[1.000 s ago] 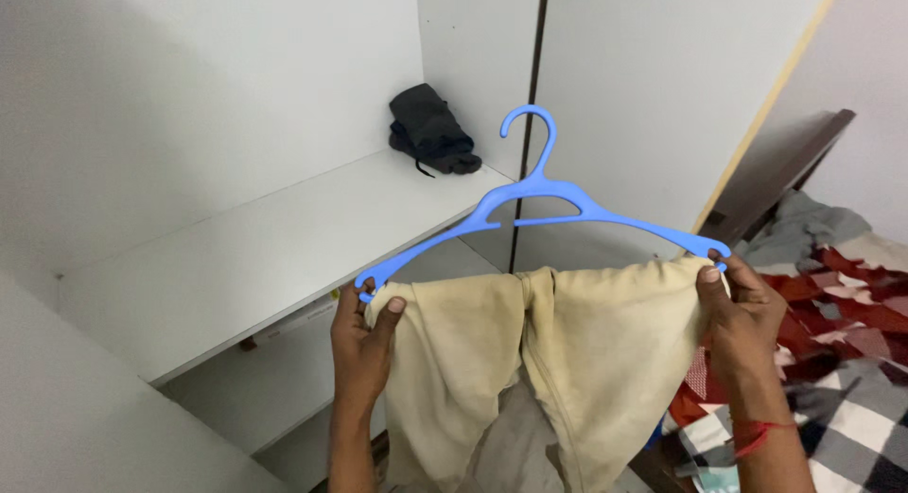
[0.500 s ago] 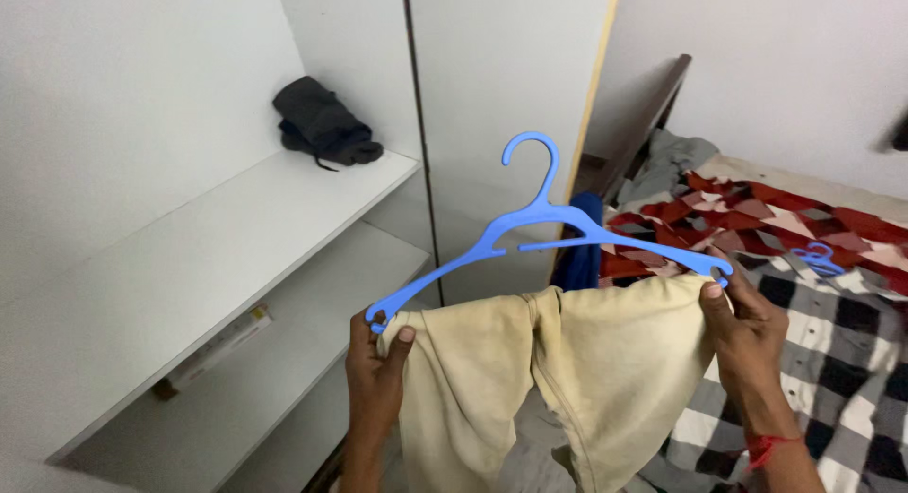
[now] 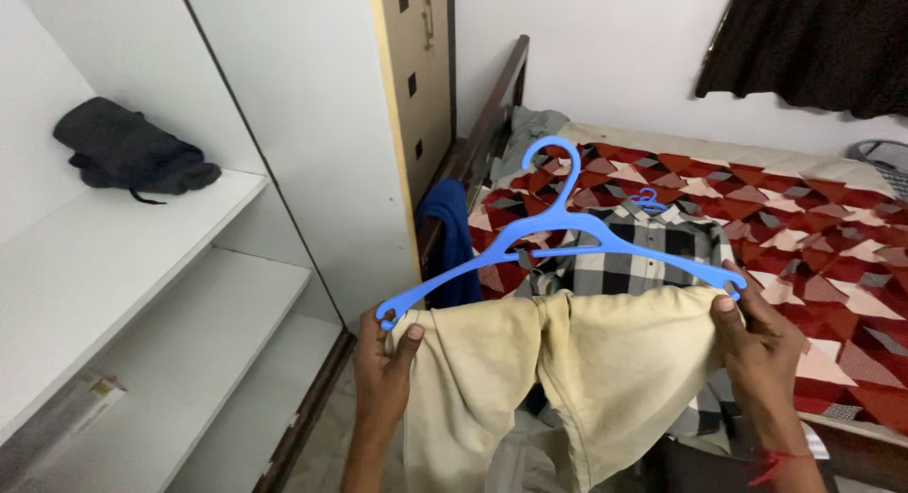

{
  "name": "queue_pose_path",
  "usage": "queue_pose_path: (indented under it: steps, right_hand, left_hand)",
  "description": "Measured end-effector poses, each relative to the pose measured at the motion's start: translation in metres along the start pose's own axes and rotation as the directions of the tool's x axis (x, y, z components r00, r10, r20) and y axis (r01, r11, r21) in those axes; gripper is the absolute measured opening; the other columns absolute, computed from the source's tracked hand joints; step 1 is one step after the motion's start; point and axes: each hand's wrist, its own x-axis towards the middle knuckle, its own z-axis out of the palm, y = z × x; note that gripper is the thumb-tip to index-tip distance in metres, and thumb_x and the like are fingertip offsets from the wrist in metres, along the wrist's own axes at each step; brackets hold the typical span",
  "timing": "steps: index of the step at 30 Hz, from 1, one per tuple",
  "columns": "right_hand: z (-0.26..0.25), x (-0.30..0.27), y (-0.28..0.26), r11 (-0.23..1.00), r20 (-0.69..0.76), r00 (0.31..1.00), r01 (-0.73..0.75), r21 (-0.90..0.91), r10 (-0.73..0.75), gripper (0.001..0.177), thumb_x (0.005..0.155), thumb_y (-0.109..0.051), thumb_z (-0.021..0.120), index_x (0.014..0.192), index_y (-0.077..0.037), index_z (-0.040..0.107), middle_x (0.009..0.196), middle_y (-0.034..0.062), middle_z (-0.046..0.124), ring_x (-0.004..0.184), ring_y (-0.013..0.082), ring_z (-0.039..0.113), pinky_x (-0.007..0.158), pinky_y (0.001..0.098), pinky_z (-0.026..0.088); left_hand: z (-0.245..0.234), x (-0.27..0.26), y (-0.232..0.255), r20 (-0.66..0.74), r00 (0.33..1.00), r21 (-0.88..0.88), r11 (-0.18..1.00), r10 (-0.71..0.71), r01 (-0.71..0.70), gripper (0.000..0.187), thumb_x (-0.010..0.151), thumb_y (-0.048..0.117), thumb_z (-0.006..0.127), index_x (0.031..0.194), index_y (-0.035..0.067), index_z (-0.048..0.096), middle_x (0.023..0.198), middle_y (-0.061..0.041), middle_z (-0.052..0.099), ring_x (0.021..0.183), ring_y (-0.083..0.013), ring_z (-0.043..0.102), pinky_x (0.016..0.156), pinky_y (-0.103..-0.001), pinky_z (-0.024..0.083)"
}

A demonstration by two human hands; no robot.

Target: The person removes beige trousers from a wardrobe, places them on a bed, and then folds several garments including a checkered shirt, a black t-shirt, and grey jeans. The person uses blue hangers to hold the trousers and shirts while arranging them on the bed.

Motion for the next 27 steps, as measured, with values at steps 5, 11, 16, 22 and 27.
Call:
queue_pose_path:
  steps: [5,11,16,22,27]
  right_hand:
    - [-0.053,0.017,0.016,0.997,-0.080,0.994,-0.076,-0.027,0.073,0.046,0.103,-0.023,0.067,0.144,-0.004,0.062,0.124,0.0100,0.070,0.109,0.0144,0.064,0.093,0.0295,0.053]
    - [-0.114,0.040,0.034,0.991,-0.103,0.992,-0.078,-0.105,0.067,0.039,0.108,-0.026,0.068,0.137,0.000,0.069,0.110,0.0069,0.071,0.094,0.0112,0.059,0.082,0.0259,0.049]
    - [-0.143,0.064,0.049,0.983,-0.165,0.977,-0.155,-0.095,0.138,0.035,0.103,-0.022,0.068,0.133,-0.003,0.068,0.109,0.0028,0.072,0.094,0.0080,0.062,0.081,0.0237,0.051]
    - [-0.172,0.085,0.086,0.996,-0.150,0.987,-0.070,-0.049,0.061,0.033,0.109,-0.020,0.069,0.134,0.002,0.067,0.112,0.0038,0.069,0.096,0.0073,0.058,0.085,0.0218,0.048]
    - [-0.182,0.100,0.113,0.991,-0.205,0.973,-0.121,-0.062,0.106,0.037,0.104,-0.022,0.070,0.133,0.001,0.066,0.111,0.0019,0.071,0.095,0.0068,0.061,0.084,0.0208,0.050]
  left_hand:
    - [0.069,0.001,-0.001,0.060,0.998,0.014,1.000,0.024,-0.025,0.051,0.091,0.035,0.074,0.127,0.002,0.057,0.109,-0.009,0.069,0.101,-0.0161,0.064,0.088,-0.031,0.052]
    - [0.144,0.007,-0.009,0.143,0.989,0.026,0.999,-0.035,0.032,0.051,0.091,0.034,0.074,0.128,0.004,0.057,0.112,-0.010,0.070,0.101,-0.0161,0.067,0.088,-0.030,0.053]
    - [0.194,0.015,-0.019,0.181,0.983,0.031,0.999,-0.032,0.027,0.049,0.092,0.031,0.073,0.130,0.003,0.057,0.113,-0.010,0.073,0.103,-0.0145,0.068,0.088,-0.029,0.054]
    - [0.239,0.019,-0.042,0.193,0.981,-0.067,0.998,-0.008,0.021,0.047,0.096,0.025,0.071,0.134,0.000,0.056,0.115,-0.013,0.072,0.104,-0.0147,0.066,0.089,-0.028,0.053]
    - [0.264,0.037,-0.069,0.252,0.966,-0.090,0.993,-0.056,0.081,0.049,0.096,0.023,0.071,0.135,0.000,0.053,0.115,-0.013,0.070,0.102,-0.0147,0.065,0.089,-0.027,0.051]
